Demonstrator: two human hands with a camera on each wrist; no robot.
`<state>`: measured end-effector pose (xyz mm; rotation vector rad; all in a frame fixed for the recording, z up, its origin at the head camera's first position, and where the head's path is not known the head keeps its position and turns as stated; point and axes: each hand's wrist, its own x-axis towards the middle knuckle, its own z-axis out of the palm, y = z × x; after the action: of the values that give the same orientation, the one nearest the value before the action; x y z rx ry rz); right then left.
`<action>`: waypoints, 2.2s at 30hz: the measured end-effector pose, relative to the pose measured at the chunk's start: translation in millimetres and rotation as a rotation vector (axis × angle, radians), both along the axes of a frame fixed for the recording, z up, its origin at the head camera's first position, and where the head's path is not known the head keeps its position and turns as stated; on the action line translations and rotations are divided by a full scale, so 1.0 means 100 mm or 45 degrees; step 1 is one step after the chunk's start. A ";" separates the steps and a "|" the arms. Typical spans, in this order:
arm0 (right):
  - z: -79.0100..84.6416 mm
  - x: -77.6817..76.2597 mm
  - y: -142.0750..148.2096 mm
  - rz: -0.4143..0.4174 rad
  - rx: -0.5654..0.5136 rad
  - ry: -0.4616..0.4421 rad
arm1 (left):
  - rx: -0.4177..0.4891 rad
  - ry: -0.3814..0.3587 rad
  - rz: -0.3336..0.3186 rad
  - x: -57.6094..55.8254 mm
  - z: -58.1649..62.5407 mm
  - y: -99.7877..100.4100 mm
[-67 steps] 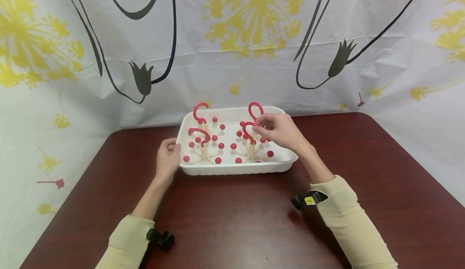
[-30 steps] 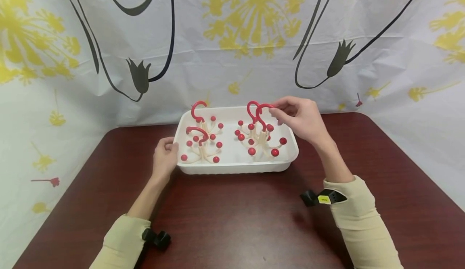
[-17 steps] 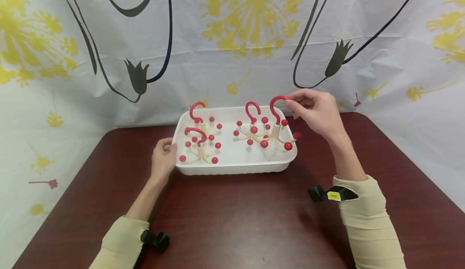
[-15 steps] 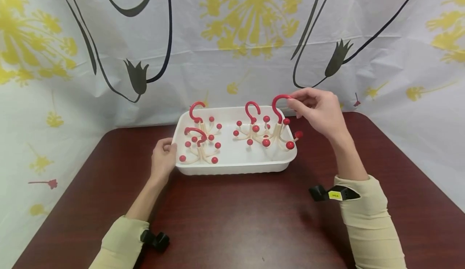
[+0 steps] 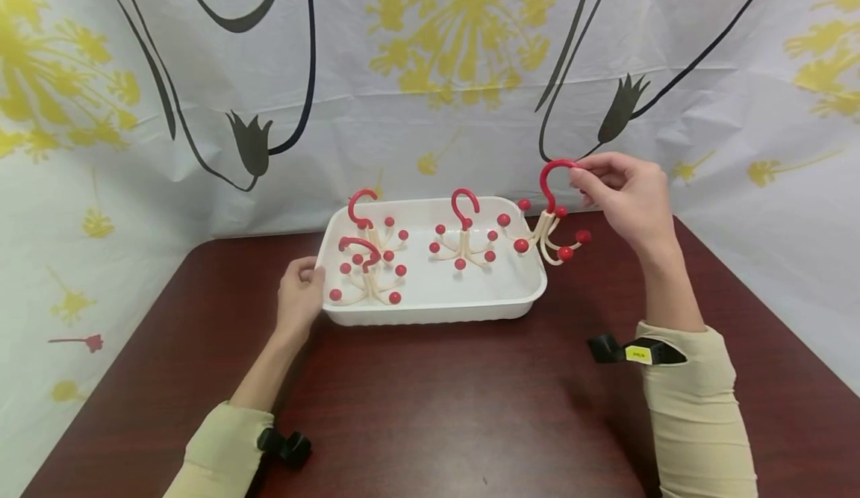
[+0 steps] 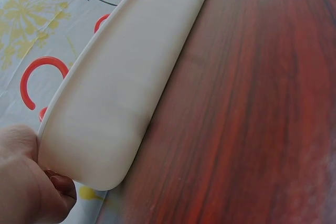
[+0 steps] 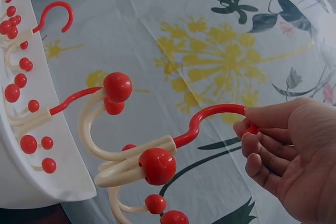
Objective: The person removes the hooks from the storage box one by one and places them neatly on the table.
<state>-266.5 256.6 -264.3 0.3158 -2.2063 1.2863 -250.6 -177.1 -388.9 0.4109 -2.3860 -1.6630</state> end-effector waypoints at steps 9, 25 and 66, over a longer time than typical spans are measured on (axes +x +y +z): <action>-0.06 -0.07 0.13 -0.036 -0.076 -0.024 | 0.007 0.014 -0.015 0.00 0.00 -0.01; -0.27 -0.32 0.32 -0.219 -0.056 0.011 | 0.028 0.011 -0.002 0.00 -0.02 -0.01; -0.70 -0.61 0.35 -0.240 0.220 -0.251 | 0.048 -0.017 0.003 -0.03 -0.04 0.00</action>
<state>-327.3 291.3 -334.1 0.0437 -2.4536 1.0671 -253.8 -177.4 -393.4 0.4324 -2.3658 -1.7113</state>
